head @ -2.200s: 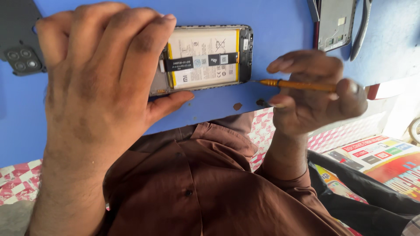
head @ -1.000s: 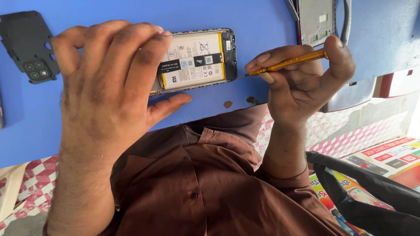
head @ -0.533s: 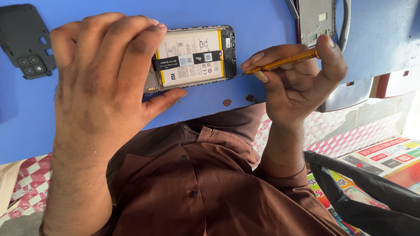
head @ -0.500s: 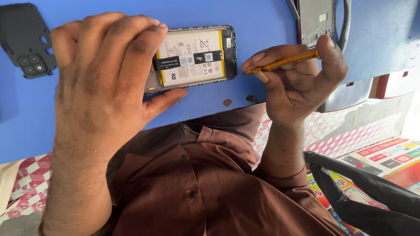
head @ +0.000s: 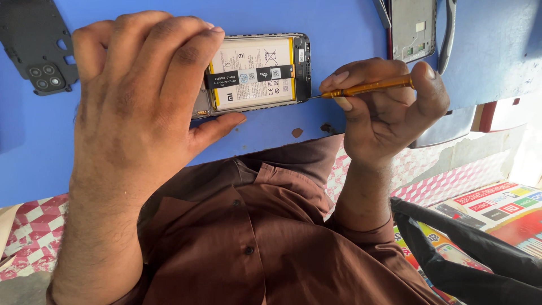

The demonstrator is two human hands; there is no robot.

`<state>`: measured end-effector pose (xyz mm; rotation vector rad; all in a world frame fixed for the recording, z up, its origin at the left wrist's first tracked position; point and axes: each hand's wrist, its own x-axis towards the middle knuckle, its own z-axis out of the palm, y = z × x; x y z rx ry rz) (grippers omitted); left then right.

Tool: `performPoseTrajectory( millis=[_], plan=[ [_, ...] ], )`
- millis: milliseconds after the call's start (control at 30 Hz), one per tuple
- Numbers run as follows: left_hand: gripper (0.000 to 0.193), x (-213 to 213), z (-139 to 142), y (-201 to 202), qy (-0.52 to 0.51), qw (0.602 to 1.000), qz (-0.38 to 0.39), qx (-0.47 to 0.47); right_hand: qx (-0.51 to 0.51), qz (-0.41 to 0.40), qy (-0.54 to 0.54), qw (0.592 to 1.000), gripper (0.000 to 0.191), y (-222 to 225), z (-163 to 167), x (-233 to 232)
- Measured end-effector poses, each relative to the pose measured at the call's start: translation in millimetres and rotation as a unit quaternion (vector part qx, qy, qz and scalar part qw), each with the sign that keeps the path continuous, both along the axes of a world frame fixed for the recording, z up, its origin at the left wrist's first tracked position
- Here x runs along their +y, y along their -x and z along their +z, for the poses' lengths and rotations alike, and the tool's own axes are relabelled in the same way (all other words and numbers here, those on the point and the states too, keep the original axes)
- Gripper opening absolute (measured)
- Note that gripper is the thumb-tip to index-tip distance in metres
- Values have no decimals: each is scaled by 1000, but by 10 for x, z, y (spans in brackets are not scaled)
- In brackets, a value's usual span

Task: The person uses a screwdriver to remove screws from the back of a disassembled smartphone. They remove the camera module cover and set it aside, then continue unscrewing components around the battery area.

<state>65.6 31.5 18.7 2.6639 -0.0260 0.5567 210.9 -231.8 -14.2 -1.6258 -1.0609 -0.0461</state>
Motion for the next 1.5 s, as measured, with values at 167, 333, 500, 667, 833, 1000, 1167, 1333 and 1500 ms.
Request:
performPoseTrajectory(
  millis=[167,333,500,667,833,1000,1167,1333,1500],
  plan=[
    [82,-5,10,-6,0,1000,1,0,-23,20,-11,999,72,-43,1,32],
    [81,1,7,-6,0,1000,0,-3,-34,49,-12,998,85,-55,42,82],
    [81,12,27,-10,-7,1000,-1,-6,-84,17,14,996,92,43,140,161],
    [81,8,60,-18,-9,1000,5,-12,-103,27,53,993,83,109,300,191],
    [83,10,75,-22,-16,1000,7,-13,-125,24,48,991,86,135,317,191],
    [80,9,80,-23,-19,1000,7,-20,-109,18,23,994,84,97,258,180],
    [78,9,89,-25,-25,999,10,-21,-111,53,34,992,85,64,259,155],
    [80,8,84,-32,-33,999,10,-22,-103,2,23,994,86,70,226,170],
    [81,-2,75,-32,-20,1000,10,-18,-110,-9,48,993,79,105,214,158]
  ],
)
